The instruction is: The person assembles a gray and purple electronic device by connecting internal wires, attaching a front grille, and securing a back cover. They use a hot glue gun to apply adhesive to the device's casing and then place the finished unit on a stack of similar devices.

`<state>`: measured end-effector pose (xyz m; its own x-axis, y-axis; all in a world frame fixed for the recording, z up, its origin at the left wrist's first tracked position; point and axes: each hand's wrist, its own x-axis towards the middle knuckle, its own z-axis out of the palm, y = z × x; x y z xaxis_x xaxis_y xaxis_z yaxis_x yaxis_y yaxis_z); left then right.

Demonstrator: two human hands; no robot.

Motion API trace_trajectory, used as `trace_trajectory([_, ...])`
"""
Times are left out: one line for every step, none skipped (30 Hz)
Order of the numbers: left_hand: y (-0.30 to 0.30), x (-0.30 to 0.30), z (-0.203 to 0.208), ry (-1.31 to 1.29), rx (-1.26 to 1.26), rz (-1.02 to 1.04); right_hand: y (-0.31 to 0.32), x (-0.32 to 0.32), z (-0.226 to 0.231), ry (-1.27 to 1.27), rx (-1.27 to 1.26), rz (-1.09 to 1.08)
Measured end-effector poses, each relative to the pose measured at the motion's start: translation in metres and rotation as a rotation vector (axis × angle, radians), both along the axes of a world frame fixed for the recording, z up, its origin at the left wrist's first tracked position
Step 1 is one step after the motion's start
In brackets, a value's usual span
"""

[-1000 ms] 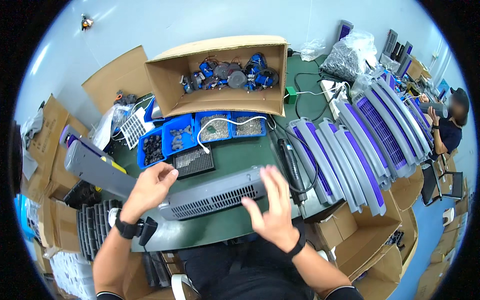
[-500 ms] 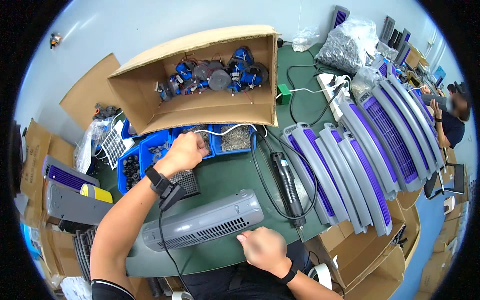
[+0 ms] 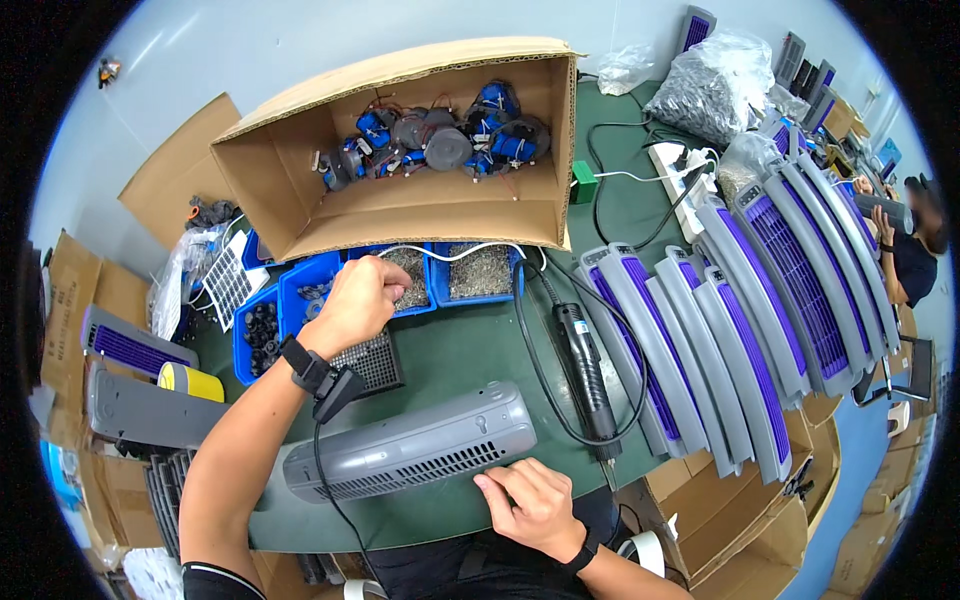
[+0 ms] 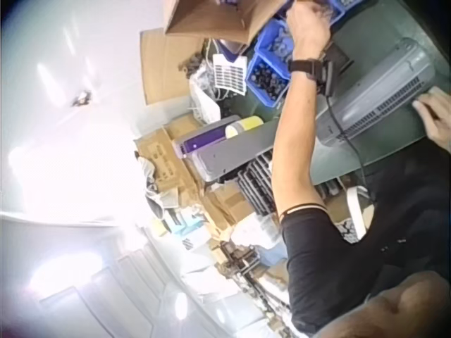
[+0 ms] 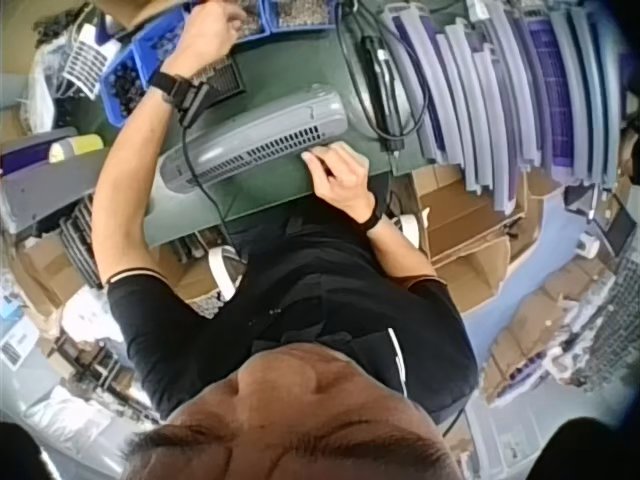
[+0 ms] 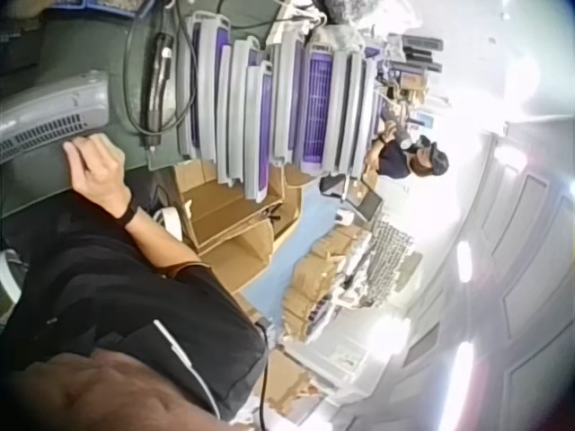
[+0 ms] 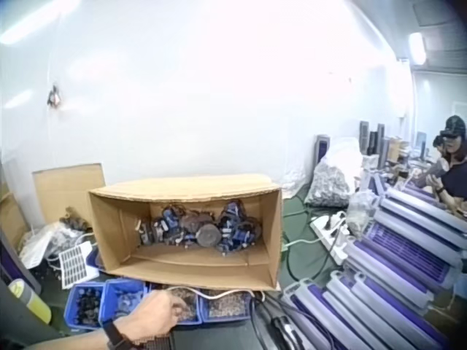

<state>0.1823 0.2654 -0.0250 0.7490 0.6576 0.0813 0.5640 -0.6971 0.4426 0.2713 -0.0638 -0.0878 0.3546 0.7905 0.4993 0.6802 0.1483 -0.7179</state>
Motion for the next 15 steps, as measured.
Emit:
trace_trajectory([-0.001, 0.0, 0.001, -0.004, -0.022, 0.011, 0.0, 0.0, 0.0, 0.002, 0.003, -0.005])
trace_trajectory([-0.001, 0.001, 0.003, -0.009, -0.045, 0.021, 0.0, 0.0, 0.0, 0.003, 0.005, -0.01])
trace_trajectory([-0.002, -0.001, 0.004, -0.012, -0.066, 0.039, 0.001, -0.001, -0.001, 0.006, 0.009, -0.008])
trace_trajectory([-0.003, -0.002, 0.006, -0.002, -0.067, 0.036, 0.001, -0.001, -0.002, 0.003, 0.008, -0.006])
trace_trajectory([-0.003, -0.002, 0.006, 0.007, -0.069, 0.034, 0.001, -0.002, -0.003, 0.001, 0.007, -0.004])
trace_trajectory([-0.003, -0.002, 0.006, 0.014, -0.071, 0.03, 0.0, -0.001, -0.003, -0.005, 0.006, -0.004])
trace_trajectory([-0.003, -0.003, 0.004, -0.005, -0.061, 0.015, 0.0, -0.002, -0.003, -0.009, 0.008, -0.002])
trace_trajectory([-0.002, -0.003, 0.0, -0.023, -0.051, 0.0, -0.001, -0.002, -0.003, -0.014, 0.01, 0.0])
trace_trajectory([-0.001, -0.003, -0.002, -0.041, -0.042, -0.017, -0.001, -0.002, -0.004, -0.018, 0.012, 0.0])
trace_trajectory([0.001, -0.004, -0.003, -0.027, -0.037, -0.029, -0.001, -0.002, -0.003, -0.02, 0.012, 0.002])
trace_trajectory([0.002, -0.005, -0.004, -0.028, -0.026, -0.04, 0.0, -0.002, -0.003, -0.022, 0.012, 0.003])
trace_trajectory([0.001, -0.007, -0.004, -0.027, -0.014, -0.053, 0.0, -0.002, -0.003, -0.024, 0.013, 0.003])
trace_trajectory([0.001, -0.008, -0.004, -0.026, -0.001, -0.066, 0.0, -0.002, -0.002, -0.026, 0.011, 0.001])
trace_trajectory([0.001, -0.008, -0.003, -0.031, -0.004, -0.055, 0.0, -0.002, -0.002, -0.029, 0.009, 0.0])
trace_trajectory([0.0, -0.009, -0.003, -0.034, -0.01, -0.044, -0.001, -0.003, -0.002, -0.03, 0.005, -0.001])
